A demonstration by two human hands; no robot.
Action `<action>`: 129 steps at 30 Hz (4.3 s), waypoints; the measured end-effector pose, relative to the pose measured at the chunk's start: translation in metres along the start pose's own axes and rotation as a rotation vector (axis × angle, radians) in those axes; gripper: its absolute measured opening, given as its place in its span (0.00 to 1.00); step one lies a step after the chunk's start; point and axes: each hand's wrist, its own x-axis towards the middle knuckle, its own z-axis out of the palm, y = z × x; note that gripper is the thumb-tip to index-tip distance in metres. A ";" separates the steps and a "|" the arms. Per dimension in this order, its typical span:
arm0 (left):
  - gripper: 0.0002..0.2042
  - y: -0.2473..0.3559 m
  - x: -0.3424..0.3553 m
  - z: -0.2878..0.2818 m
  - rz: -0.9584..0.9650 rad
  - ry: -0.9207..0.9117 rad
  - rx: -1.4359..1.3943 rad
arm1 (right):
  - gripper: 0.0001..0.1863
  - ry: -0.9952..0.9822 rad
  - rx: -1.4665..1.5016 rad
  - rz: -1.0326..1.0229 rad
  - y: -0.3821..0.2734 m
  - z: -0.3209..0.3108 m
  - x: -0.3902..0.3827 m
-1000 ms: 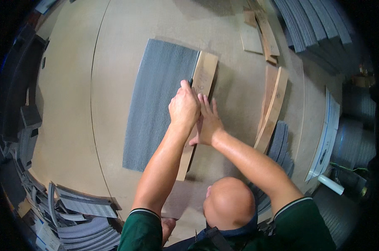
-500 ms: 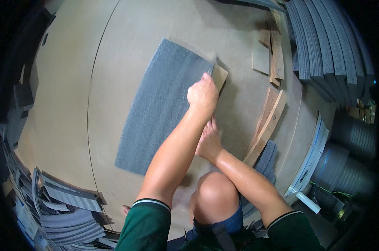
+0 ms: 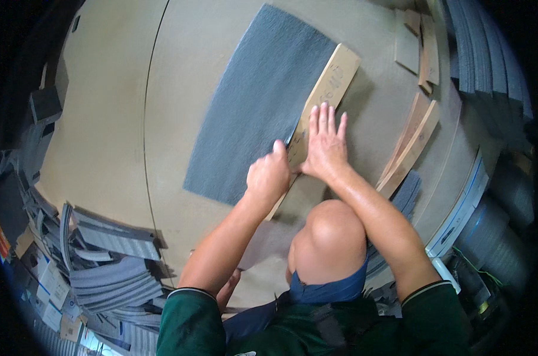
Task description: The person sits on the floor and uses a knife to cut gray flexible material along a wooden template. They repeatedly position the template, trace or cut along its edge, and stack the cut pieces.
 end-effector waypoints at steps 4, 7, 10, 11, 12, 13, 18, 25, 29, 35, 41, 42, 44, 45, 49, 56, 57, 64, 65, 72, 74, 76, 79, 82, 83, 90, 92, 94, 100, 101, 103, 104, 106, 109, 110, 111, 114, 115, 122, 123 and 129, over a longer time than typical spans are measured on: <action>0.10 -0.061 -0.092 0.032 -0.097 -0.067 -0.004 | 0.81 -0.034 -0.038 0.017 -0.004 -0.005 -0.001; 0.10 -0.106 -0.161 0.057 -0.145 -0.098 -0.029 | 0.83 -0.039 -0.056 0.022 -0.006 -0.007 -0.003; 0.10 -0.142 -0.220 0.075 -0.257 -0.211 -0.002 | 0.84 -0.063 -0.070 0.037 -0.007 -0.008 -0.002; 0.10 -0.151 -0.239 0.077 -0.306 -0.261 0.021 | 0.84 -0.075 -0.041 0.040 -0.007 -0.007 -0.002; 0.11 -0.159 -0.261 0.076 -0.181 -0.248 0.202 | 0.84 -0.079 -0.026 0.042 -0.007 -0.006 -0.002; 0.12 -0.168 -0.281 0.072 -0.054 -0.225 0.391 | 0.84 -0.069 -0.024 0.045 -0.006 -0.005 0.000; 0.14 -0.207 -0.300 0.047 -0.277 -0.068 -0.083 | 0.87 -0.062 0.030 0.039 -0.001 0.002 -0.001; 0.15 -0.175 -0.029 -0.040 0.076 0.737 0.006 | 0.87 -0.041 0.090 0.032 0.001 -0.001 -0.007; 0.11 -0.122 -0.026 -0.066 -0.129 0.545 -0.440 | 0.86 0.035 0.083 0.029 0.001 0.010 -0.008; 0.11 -0.082 -0.082 -0.073 -0.013 0.767 0.005 | 0.85 0.061 0.114 0.048 0.000 0.020 -0.010; 0.11 -0.108 -0.054 -0.053 0.272 0.938 0.097 | 0.79 0.396 0.705 0.202 0.001 0.076 -0.044; 0.10 -0.106 -0.060 -0.031 0.371 0.755 -0.210 | 0.76 0.464 0.884 0.227 -0.007 0.097 -0.056; 0.02 -0.088 -0.059 0.015 0.284 0.508 -0.258 | 0.66 0.534 1.304 0.260 -0.023 0.135 -0.069; 0.07 -0.077 -0.055 0.030 0.340 0.473 -0.147 | 0.60 0.504 1.490 0.363 -0.034 0.146 -0.068; 0.33 -0.016 -0.064 0.082 0.085 0.466 0.076 | 0.38 0.252 2.235 0.404 -0.044 0.175 -0.072; 0.34 0.015 -0.027 0.065 0.094 0.325 -0.055 | 0.41 0.412 2.034 0.583 -0.006 0.176 -0.029; 0.33 0.014 -0.024 0.066 0.167 0.293 -0.128 | 0.42 0.478 1.941 0.621 -0.003 0.174 -0.025; 0.30 0.020 -0.053 0.087 0.375 0.052 -0.523 | 0.36 0.377 1.742 0.545 0.046 0.177 -0.054; 0.30 0.023 -0.058 0.082 0.420 0.056 -0.535 | 0.37 0.274 1.626 0.479 0.056 0.177 -0.056; 0.21 -0.004 -0.098 -0.015 0.472 0.392 -0.471 | 0.33 0.844 1.605 0.570 0.114 0.202 -0.160; 0.23 -0.023 -0.098 -0.055 0.335 0.502 -0.283 | 0.33 0.890 1.504 0.460 0.151 0.217 -0.225; 0.25 -0.035 -0.083 -0.080 0.184 0.639 -0.070 | 0.30 0.906 1.113 0.796 0.164 0.229 -0.270; 0.27 -0.056 -0.054 -0.086 0.104 0.612 0.022 | 0.32 0.764 1.002 1.023 0.168 0.231 -0.313; 0.26 -0.077 -0.020 -0.058 0.072 0.581 0.026 | 0.34 1.069 0.753 0.980 0.151 0.207 -0.311; 0.26 -0.085 -0.010 -0.047 0.084 0.517 -0.016 | 0.35 1.203 0.703 0.924 0.142 0.196 -0.302; 0.11 -0.162 0.013 -0.069 0.032 0.822 -0.228 | 0.37 0.639 1.508 0.011 0.029 0.144 -0.148; 0.09 -0.175 0.013 -0.078 -0.118 0.779 -0.465 | 0.43 0.270 1.492 -0.082 -0.010 0.136 -0.108; 0.10 -0.178 0.012 -0.072 -0.168 0.692 -0.484 | 0.47 0.188 1.321 -0.158 -0.055 0.127 -0.077; 0.09 -0.142 -0.006 0.005 0.127 0.776 -0.656 | 0.54 0.201 1.211 0.037 -0.093 0.138 -0.064; 0.09 -0.136 -0.007 0.011 0.087 0.745 -0.697 | 0.54 0.247 1.202 0.036 -0.092 0.143 -0.070; 0.10 -0.128 -0.011 0.018 0.046 0.713 -0.738 | 0.54 0.368 1.164 0.054 -0.090 0.151 -0.081; 0.10 -0.126 -0.012 0.016 0.056 0.691 -0.708 | 0.54 0.367 1.214 0.032 -0.090 0.153 -0.085; 0.11 -0.125 -0.009 0.011 0.051 0.638 -0.649 | 0.55 0.222 1.277 0.039 -0.087 0.156 -0.088; 0.17 -0.124 -0.011 0.004 0.123 0.770 0.011 | 0.53 0.361 1.369 0.061 -0.070 0.153 -0.077; 0.20 -0.122 -0.015 0.005 0.138 0.811 0.255 | 0.52 0.367 1.316 0.139 -0.061 0.149 -0.069; 0.28 -0.119 -0.022 0.010 0.060 0.693 -0.102 | 0.52 0.513 1.306 0.120 -0.049 0.143 -0.058; 0.41 -0.105 -0.058 0.031 0.408 0.775 0.313 | 0.52 0.499 1.377 0.121 -0.006 0.118 -0.019; 0.45 -0.100 -0.070 0.039 0.461 0.606 0.294 | 0.53 0.478 1.312 0.103 0.005 0.108 -0.006; 0.45 -0.085 -0.091 0.087 0.425 0.381 0.345 | 0.57 0.374 1.174 0.148 0.024 0.085 0.032; 0.44 -0.086 -0.089 0.087 0.405 0.375 0.370 | 0.57 0.339 1.259 0.139 0.024 0.088 0.034; 0.43 -0.087 -0.086 0.083 0.494 0.374 0.386 | 0.52 0.346 1.284 0.116 0.024 0.094 0.047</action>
